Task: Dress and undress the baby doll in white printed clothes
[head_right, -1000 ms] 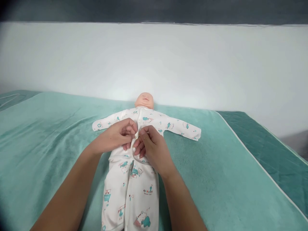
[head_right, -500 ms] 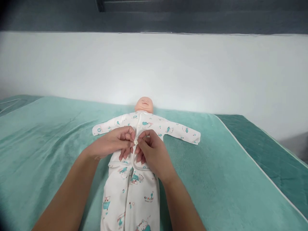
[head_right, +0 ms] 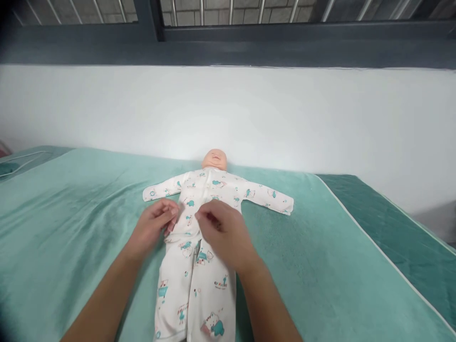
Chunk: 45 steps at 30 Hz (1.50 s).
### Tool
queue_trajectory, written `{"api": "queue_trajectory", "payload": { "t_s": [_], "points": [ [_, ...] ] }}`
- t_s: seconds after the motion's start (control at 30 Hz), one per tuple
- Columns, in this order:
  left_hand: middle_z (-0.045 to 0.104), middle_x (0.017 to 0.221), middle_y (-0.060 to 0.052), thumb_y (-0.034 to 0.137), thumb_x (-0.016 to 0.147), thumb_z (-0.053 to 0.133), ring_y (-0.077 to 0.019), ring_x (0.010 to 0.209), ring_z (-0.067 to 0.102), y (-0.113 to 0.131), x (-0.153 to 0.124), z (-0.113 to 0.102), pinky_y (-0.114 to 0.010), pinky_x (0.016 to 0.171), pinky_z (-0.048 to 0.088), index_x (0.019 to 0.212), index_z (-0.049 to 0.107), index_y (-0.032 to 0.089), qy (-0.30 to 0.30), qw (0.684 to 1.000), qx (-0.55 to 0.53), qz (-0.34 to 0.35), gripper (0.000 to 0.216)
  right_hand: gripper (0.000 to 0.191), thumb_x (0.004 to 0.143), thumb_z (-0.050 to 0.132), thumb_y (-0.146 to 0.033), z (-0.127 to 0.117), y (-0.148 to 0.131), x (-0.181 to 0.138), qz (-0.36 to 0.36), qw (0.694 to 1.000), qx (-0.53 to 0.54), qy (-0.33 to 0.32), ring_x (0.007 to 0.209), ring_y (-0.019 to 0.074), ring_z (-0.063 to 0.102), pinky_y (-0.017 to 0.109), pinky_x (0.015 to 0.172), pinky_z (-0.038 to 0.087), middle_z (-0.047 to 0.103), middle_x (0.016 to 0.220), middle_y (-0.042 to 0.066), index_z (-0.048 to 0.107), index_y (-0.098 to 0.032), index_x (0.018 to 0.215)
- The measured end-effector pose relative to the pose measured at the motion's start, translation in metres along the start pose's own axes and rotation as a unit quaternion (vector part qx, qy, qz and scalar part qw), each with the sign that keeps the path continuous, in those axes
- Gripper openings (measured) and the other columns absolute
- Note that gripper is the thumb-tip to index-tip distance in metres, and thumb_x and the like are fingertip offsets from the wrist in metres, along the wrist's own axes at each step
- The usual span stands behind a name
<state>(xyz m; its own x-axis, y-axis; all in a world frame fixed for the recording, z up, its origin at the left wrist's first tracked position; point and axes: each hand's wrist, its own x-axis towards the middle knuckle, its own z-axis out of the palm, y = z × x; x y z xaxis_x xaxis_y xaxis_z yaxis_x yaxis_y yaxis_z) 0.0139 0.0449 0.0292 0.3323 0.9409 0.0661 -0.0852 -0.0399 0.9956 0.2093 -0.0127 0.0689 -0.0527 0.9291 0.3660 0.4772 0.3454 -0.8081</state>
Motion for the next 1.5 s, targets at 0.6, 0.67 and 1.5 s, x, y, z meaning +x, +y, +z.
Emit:
{"api": "queue_trajectory", "payload": {
  "t_s": [0.6, 0.67, 1.5],
  "points": [
    [0.063, 0.082, -0.001, 0.028, 0.087, 0.053, -0.016, 0.076, 0.056, -0.04, -0.059, -0.007, -0.027, 0.072, 0.042, 0.085, 0.059, 0.019, 0.123, 0.962, 0.23, 0.076, 0.011, 0.013, 0.095, 0.05, -0.02, 0.022, 0.012, -0.033, -0.109, 0.986, -0.13, 0.008, 0.093, 0.0209, 0.054, 0.039, 0.086, 0.041, 0.065, 0.091, 0.003, 0.06, -0.023, 0.087],
    [0.063, 0.083, -0.002, 0.029, 0.088, 0.054, -0.0162, 0.078, 0.056, -0.039, -0.064, -0.007, -0.027, 0.074, 0.042, 0.085, 0.059, 0.019, 0.125, 0.963, 0.222, 0.088, 0.012, 0.013, 0.095, 0.051, -0.021, 0.022, 0.014, -0.038, -0.103, 0.989, -0.103, 0.024, 0.093, 0.0209, 0.055, 0.039, 0.086, 0.042, 0.065, 0.091, 0.003, 0.061, -0.023, 0.087],
    [0.068, 0.09, -0.004, 0.006, 0.079, 0.051, -0.0197, 0.084, 0.066, -0.06, -0.174, 0.021, -0.034, 0.076, 0.051, 0.089, 0.059, 0.022, 0.059, 0.905, 0.358, 0.222, 0.02, 0.015, 0.086, 0.062, -0.037, 0.019, 0.02, -0.137, 0.145, 0.963, 0.1, 0.203, 0.092, 0.022, 0.06, 0.032, 0.084, 0.047, 0.066, 0.093, 0.004, 0.067, -0.023, 0.087]
  ]
}}
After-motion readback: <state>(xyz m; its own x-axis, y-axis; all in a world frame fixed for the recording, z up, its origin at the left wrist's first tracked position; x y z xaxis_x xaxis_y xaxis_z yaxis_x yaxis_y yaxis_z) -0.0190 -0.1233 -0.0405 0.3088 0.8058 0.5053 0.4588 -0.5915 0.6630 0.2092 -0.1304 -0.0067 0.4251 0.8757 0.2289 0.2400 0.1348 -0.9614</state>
